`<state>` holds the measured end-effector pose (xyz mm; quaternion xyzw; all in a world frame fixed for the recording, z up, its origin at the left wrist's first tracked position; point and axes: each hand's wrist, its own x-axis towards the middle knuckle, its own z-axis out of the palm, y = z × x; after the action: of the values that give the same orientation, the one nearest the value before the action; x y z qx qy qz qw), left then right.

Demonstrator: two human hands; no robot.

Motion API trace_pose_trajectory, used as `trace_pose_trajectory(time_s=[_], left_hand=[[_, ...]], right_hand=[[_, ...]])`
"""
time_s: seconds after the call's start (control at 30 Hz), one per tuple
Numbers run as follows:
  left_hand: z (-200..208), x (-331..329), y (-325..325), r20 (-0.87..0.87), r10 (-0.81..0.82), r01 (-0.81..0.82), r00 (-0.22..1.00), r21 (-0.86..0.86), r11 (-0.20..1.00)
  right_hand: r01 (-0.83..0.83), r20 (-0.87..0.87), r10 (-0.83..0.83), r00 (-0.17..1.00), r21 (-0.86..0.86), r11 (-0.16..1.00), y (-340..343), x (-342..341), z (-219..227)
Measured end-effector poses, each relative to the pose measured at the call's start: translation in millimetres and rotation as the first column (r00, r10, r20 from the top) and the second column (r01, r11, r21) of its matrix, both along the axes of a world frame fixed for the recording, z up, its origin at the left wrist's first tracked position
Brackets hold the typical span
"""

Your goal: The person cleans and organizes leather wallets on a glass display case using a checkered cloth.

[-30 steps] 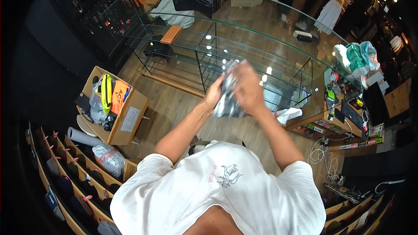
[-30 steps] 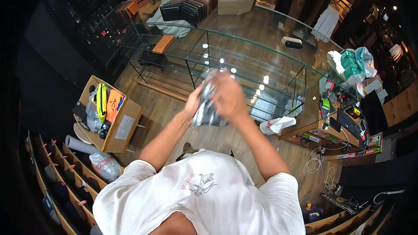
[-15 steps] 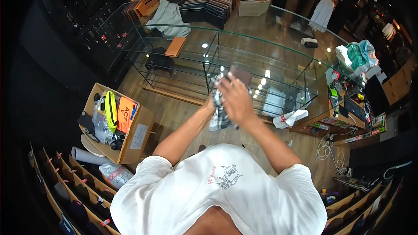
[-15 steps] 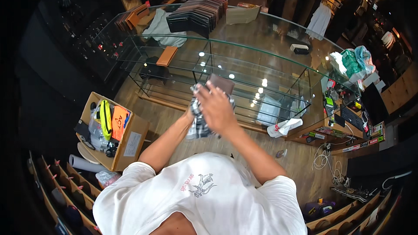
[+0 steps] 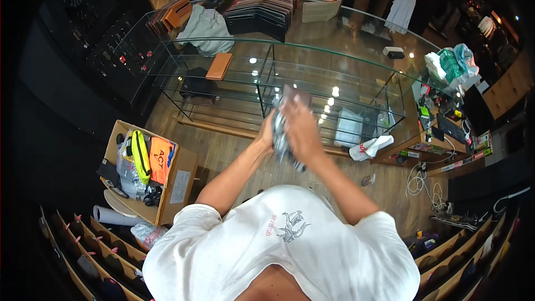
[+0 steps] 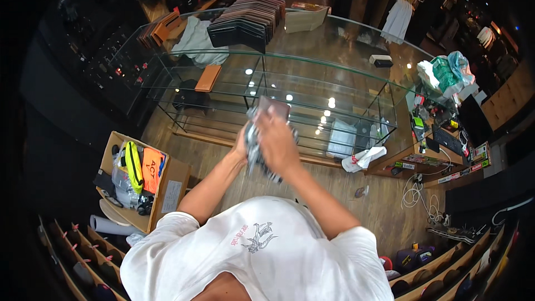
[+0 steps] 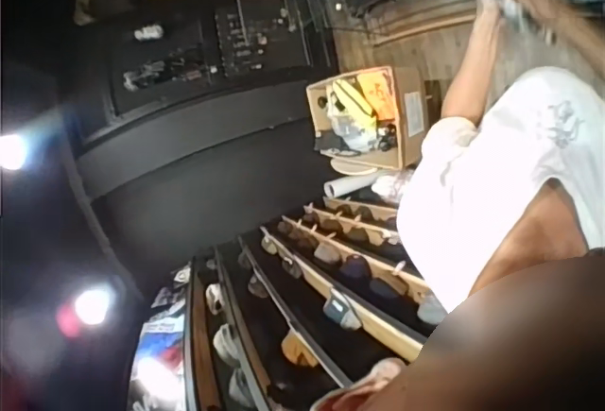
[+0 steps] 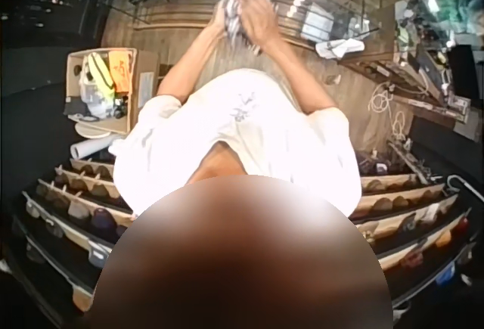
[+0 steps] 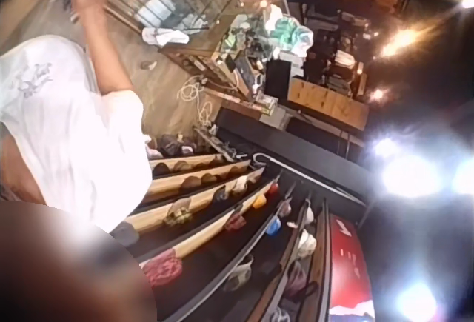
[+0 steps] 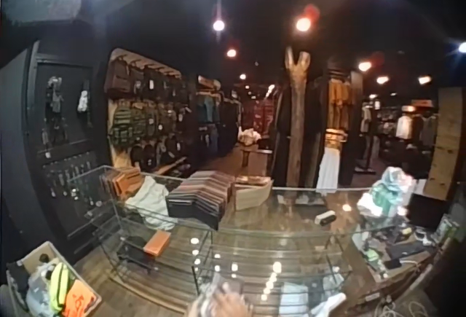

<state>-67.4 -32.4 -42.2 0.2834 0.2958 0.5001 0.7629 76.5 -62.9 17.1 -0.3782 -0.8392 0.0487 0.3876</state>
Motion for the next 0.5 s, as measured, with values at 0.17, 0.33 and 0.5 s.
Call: trace_pose_trajectory(time_s=[0.17,0.33,0.5], left_hand=[[24,16,2,0.071,-0.088,0.097,0.994,-0.125,0.987],[20,14,23,-0.088,0.026,-0.024,0.996,0.019,1.0],[30,48,5,-0.071,0.029,-0.032,0.997,-0.037,0.999]], right_hand=[[0.138,-0.275,-0.172,0.946,-0.137,0.981,26,31,-4],[0.037,0.034,-0.036,0.999,-0.022,0.999,-8,22,-18],[0.14,-0.19,-0.133,0.973,0.022,0.99,24,46,-12]])
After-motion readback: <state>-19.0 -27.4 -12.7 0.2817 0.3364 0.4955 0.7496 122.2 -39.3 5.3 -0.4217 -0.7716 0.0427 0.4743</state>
